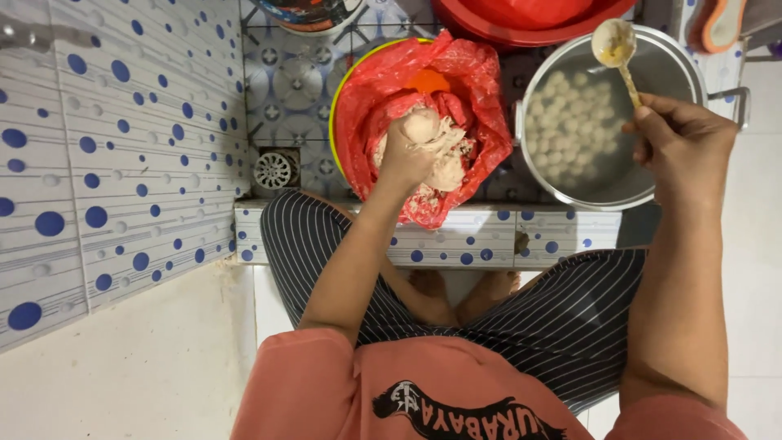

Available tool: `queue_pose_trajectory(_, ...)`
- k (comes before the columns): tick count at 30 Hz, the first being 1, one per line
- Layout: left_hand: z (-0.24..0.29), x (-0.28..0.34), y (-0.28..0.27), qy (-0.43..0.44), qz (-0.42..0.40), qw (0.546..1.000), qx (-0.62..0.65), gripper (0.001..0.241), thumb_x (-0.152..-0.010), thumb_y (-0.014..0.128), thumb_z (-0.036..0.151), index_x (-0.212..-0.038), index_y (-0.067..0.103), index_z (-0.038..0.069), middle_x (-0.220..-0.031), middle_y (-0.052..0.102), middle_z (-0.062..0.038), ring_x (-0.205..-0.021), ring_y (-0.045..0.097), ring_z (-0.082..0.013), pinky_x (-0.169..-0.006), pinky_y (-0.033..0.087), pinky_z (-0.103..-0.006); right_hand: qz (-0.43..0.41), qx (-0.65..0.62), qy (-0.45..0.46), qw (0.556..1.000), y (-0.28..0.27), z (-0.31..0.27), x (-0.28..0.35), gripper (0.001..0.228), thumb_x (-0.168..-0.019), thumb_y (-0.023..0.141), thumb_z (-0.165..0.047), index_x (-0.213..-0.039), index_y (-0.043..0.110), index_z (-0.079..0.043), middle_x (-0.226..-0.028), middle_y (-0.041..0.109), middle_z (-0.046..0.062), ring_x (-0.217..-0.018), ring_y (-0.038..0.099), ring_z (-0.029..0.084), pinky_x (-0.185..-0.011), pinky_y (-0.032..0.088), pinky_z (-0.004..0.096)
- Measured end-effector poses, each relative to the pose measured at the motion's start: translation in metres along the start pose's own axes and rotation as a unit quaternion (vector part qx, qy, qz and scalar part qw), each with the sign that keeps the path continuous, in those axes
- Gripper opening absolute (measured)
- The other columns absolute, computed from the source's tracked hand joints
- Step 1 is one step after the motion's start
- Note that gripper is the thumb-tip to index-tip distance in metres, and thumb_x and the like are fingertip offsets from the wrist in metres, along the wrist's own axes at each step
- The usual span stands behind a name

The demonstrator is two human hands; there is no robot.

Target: Forming small balls from a large mass of dough by squeezing it through the hand and scraping it into a pot of water with a spoon.

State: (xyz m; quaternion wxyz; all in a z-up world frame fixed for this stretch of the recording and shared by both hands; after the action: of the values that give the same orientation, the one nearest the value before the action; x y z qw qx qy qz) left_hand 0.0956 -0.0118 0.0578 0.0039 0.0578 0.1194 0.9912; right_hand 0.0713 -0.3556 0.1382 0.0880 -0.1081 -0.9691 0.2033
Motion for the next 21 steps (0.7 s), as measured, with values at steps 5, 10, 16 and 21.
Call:
queue_pose_trajectory(5,0.025,0.005,0.0,-0.019,-0.028,0.999,-0.003,0.034,-0.075,0.088,0.012,-0.092,0.058,0.016,-0.082,0.062,0.004,-0.072,0.062,-0.0069,-0.07,0.056,-0.0254,0.003,-0.001,-0.008,1.0,0.0,0.006,-0.002,0.015,-0.118,0.067,-0.008,-0.131,0.073,-0.003,-0.093,0.069,0.008,-0.057,0.047,0.007,-0.051,0.04,0.023)
queue_pose_trajectory(10,0.032,0.007,0.006,-0.015,-0.138,0.99,-0.022,0.03,-0.084,0.081,0.025,-0.101,0.059,0.014,-0.094,0.058,0.0,-0.081,0.061,-0.0139,-0.075,0.063,-0.0279,0.003,-0.009,-0.013,1.0,0.0,0.011,-0.006,0.012,-0.118,0.068,-0.008,-0.128,0.073,-0.002,-0.094,0.069,0.009,-0.056,0.047,0.009,-0.052,0.041,0.022)
queue_pose_trajectory(16,0.064,0.008,0.001,0.033,-0.05,0.998,0.036,0.017,-0.088,0.074,0.025,-0.074,0.068,0.018,-0.065,0.057,0.009,-0.056,0.051,-0.006,-0.051,0.04,-0.0232,-0.002,-0.001,-0.012,1.0,0.003,0.008,-0.005,0.013,-0.118,0.068,-0.008,-0.129,0.073,-0.002,-0.094,0.07,0.009,-0.056,0.048,0.007,-0.054,0.045,0.02)
queue_pose_trajectory(21,0.073,0.015,0.006,0.042,-0.07,0.997,-0.004,0.021,-0.08,0.086,0.011,-0.096,0.073,0.011,-0.099,0.076,-0.004,-0.094,0.074,-0.0145,-0.092,0.061,-0.0265,-0.004,0.004,-0.01,1.0,0.007,0.001,-0.003,0.014,-0.119,0.067,-0.007,-0.13,0.073,-0.003,-0.094,0.069,0.009,-0.056,0.048,0.009,-0.053,0.041,0.022)
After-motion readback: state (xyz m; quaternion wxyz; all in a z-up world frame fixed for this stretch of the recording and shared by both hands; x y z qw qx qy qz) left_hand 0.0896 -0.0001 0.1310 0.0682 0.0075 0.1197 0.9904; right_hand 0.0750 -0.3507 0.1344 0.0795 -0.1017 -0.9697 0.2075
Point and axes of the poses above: each hand's wrist, its own x-axis away from the middle knuckle, its own y-axis out of the palm, z = x × y, the point moved 7 cm from there along -x, towards the middle knuckle
